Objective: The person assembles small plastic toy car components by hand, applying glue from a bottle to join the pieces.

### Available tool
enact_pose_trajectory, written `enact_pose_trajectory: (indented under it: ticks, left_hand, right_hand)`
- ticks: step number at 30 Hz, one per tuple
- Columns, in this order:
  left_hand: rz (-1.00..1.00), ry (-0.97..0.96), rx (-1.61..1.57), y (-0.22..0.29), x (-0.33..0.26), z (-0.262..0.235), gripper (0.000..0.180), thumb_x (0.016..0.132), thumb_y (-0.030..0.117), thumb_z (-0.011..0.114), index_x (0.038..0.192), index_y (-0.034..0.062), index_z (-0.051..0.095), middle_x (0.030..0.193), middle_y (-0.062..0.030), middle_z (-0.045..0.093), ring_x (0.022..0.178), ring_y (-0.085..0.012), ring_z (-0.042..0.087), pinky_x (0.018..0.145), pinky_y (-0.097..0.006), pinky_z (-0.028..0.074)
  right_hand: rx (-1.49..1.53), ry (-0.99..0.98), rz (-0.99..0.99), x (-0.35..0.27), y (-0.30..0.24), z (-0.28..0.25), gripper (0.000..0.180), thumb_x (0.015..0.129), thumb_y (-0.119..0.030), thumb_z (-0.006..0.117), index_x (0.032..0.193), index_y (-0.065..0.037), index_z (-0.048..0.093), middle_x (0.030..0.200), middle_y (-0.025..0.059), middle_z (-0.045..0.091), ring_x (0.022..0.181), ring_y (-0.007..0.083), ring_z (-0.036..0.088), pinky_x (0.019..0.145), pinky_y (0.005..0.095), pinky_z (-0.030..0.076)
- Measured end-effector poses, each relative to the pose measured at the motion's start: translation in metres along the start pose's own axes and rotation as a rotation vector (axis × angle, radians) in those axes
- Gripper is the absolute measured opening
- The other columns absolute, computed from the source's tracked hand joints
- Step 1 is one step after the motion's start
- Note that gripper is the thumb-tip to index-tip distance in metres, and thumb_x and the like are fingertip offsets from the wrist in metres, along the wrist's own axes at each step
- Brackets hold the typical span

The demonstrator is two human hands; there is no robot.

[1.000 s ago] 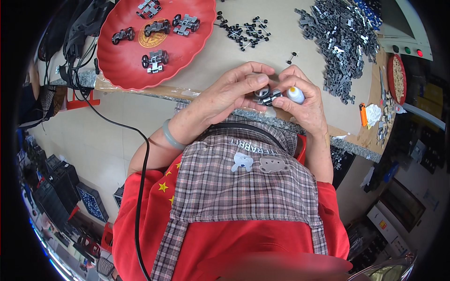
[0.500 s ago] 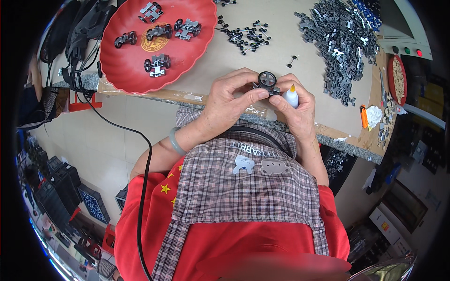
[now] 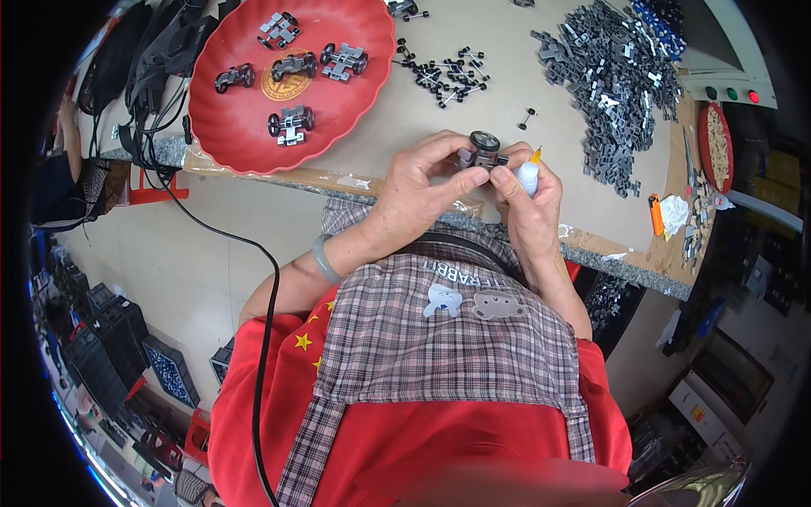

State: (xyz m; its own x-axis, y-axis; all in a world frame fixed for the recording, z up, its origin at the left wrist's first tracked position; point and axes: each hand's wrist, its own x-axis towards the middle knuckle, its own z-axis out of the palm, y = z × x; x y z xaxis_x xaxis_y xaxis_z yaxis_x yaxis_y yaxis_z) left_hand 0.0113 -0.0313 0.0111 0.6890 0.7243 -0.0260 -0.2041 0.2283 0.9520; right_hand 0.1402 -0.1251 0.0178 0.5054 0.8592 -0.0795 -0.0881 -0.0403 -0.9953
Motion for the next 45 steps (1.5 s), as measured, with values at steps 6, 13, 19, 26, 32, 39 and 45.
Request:
enact_pose_trajectory:
  ticks: [6, 13, 19, 26, 32, 39, 45]
  left_hand:
    - [-0.038, -0.063, 0.041, -0.001, -0.002, -0.012, 0.021, 0.084, 0.005, 0.066, 0.103, -0.0033, 0.060, 0.089, -0.0022, 0.059, 0.080, -0.0070, 0.057, 0.070, -0.022, 0.049]
    - [-0.044, -0.010, -0.189, -0.002, 0.003, -0.006, 0.036, 0.086, 0.006, 0.065, 0.119, -0.0034, 0.053, 0.112, -0.0072, 0.057, 0.103, -0.0132, 0.057, 0.086, -0.026, 0.048]
    - [-0.067, -0.111, 0.056, -0.009, 0.002, -0.017, 0.036, 0.087, 0.004, 0.061, 0.121, -0.0072, 0.051, 0.126, -0.0146, 0.049, 0.112, -0.0202, 0.055, 0.090, -0.031, 0.051]
    - [-0.077, -0.148, 0.004, -0.004, 0.007, -0.021, 0.024, 0.088, -0.001, 0.055, 0.112, -0.0053, 0.056, 0.125, -0.0101, 0.048, 0.112, -0.0172, 0.054, 0.092, -0.030, 0.050]
    - [-0.054, -0.209, 0.055, 0.000, 0.008, -0.018, 0.027, 0.089, -0.007, 0.050, 0.115, -0.0020, 0.056, 0.129, -0.0097, 0.045, 0.114, -0.0208, 0.055, 0.096, -0.031, 0.048]
    - [-0.067, -0.229, 0.069, 0.002, 0.008, -0.019, 0.025, 0.089, -0.007, 0.050, 0.112, -0.0023, 0.057, 0.129, -0.0097, 0.045, 0.114, -0.0194, 0.055, 0.094, -0.030, 0.049]
    - [-0.054, -0.233, 0.050, -0.001, 0.007, -0.018, 0.025, 0.089, -0.006, 0.049, 0.113, -0.0019, 0.057, 0.128, -0.0097, 0.046, 0.111, -0.0187, 0.056, 0.093, -0.029, 0.049]
  right_hand:
    - [0.029, -0.040, 0.003, -0.001, -0.003, 0.004, 0.017, 0.081, -0.007, 0.069, 0.074, -0.003, 0.055, 0.076, -0.0014, 0.048, 0.069, 0.0065, 0.043, 0.062, 0.0211, 0.035]
    - [-0.088, -0.099, -0.037, 0.034, -0.032, 0.003, 0.012, 0.081, -0.006, 0.069, 0.082, 0.000, 0.059, 0.079, -0.0021, 0.051, 0.071, 0.0055, 0.048, 0.062, 0.0197, 0.039]
    - [-0.279, -0.268, -0.213, 0.079, -0.047, 0.052, 0.017, 0.080, -0.011, 0.071, 0.091, -0.001, 0.063, 0.080, 0.0007, 0.057, 0.071, 0.0060, 0.053, 0.062, 0.0218, 0.043]
    - [-0.399, -0.357, -0.426, 0.111, -0.039, 0.072, 0.019, 0.077, -0.010, 0.072, 0.094, -0.003, 0.065, 0.083, 0.0054, 0.063, 0.072, 0.0116, 0.059, 0.065, 0.0274, 0.048]
    - [-0.809, 0.181, -0.409, 0.189, -0.033, -0.009, 0.026, 0.075, -0.008, 0.071, 0.100, -0.007, 0.067, 0.093, 0.0125, 0.065, 0.080, 0.0279, 0.065, 0.075, 0.0349, 0.051]
    - [-1.204, 0.163, -0.431, 0.219, -0.028, -0.036, 0.026, 0.076, -0.010, 0.069, 0.103, -0.008, 0.067, 0.105, 0.0108, 0.060, 0.092, 0.0326, 0.062, 0.082, 0.0399, 0.049]
    - [-1.038, 0.154, -0.575, 0.217, -0.022, -0.051, 0.024, 0.078, -0.014, 0.070, 0.098, -0.002, 0.066, 0.090, 0.0094, 0.062, 0.076, 0.0247, 0.062, 0.070, 0.0338, 0.050]
